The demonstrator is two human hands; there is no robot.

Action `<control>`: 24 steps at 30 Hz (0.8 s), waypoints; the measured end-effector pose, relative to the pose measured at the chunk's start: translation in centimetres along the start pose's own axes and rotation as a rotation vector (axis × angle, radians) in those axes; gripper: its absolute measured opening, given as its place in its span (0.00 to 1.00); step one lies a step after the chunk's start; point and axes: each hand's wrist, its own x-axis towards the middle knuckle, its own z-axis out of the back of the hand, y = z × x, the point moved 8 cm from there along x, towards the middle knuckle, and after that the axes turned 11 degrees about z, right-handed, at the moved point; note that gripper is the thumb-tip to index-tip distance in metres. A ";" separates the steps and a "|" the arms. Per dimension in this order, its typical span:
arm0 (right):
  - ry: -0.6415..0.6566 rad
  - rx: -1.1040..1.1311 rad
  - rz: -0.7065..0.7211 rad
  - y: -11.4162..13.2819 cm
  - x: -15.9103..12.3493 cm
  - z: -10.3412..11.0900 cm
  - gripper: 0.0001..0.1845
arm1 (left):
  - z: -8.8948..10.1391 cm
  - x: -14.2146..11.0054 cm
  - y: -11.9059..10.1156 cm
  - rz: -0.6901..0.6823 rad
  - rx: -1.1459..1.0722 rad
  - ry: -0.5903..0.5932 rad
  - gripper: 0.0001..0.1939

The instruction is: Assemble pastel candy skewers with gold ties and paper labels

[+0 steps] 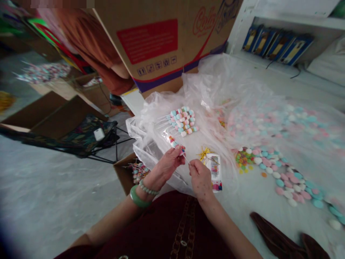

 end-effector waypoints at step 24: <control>-0.076 -0.094 0.048 0.2 -0.6 -0.1 0.09 | -0.4 -0.2 1.8 0.076 -0.019 0.090 0.15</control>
